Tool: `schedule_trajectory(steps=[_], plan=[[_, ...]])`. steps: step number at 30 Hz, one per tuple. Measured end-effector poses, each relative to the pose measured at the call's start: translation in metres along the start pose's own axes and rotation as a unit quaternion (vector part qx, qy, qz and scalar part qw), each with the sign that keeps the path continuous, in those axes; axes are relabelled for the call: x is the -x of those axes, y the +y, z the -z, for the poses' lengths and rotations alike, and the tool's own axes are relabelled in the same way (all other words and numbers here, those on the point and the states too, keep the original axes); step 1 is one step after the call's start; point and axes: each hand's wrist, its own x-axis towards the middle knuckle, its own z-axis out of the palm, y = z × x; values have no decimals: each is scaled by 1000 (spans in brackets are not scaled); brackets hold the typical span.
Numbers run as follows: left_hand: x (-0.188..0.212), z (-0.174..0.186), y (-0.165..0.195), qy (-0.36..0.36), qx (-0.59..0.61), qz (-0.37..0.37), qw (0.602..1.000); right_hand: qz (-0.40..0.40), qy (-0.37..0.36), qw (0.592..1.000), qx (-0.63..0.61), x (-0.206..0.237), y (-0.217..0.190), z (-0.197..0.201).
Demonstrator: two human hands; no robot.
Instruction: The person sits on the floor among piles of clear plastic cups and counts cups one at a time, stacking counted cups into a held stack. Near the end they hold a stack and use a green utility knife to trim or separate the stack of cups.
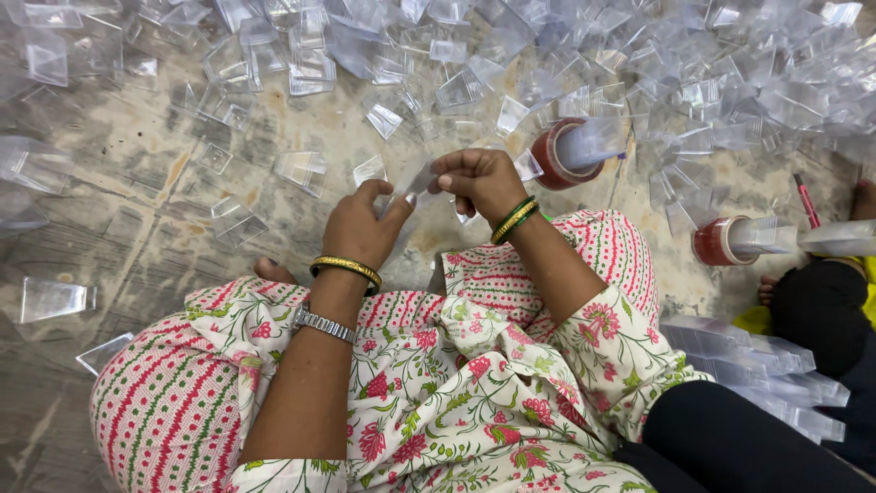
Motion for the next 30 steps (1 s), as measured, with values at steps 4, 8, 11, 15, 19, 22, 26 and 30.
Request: schedule_trajectory(steps=[4,8,11,15,19,22,26,30], plan=[[1,-2,-1,10,29,-98,995,-11,-99,994,-41,7,-2,-4],[2,-3,-1,4,30,-136,990,26,-42,998,42,-6,11,9],[3,-3,3,-1,55,-67,996,209,219,902,307,-30,14,34],[4,-1,5,70,44,-83,993,104,197,812,540,-33,15,48],[5,1,5,87,58,-84,991,-65,160,946,275,-29,14,27],[4,3,6,94,64,-49,992,54,212,909,356,-29,14,30],[4,3,5,143,72,-53,986,75,235,891,381,-28,16,39],[3,3,2,198,90,-75,973,321,158,798,486,-29,25,26]])
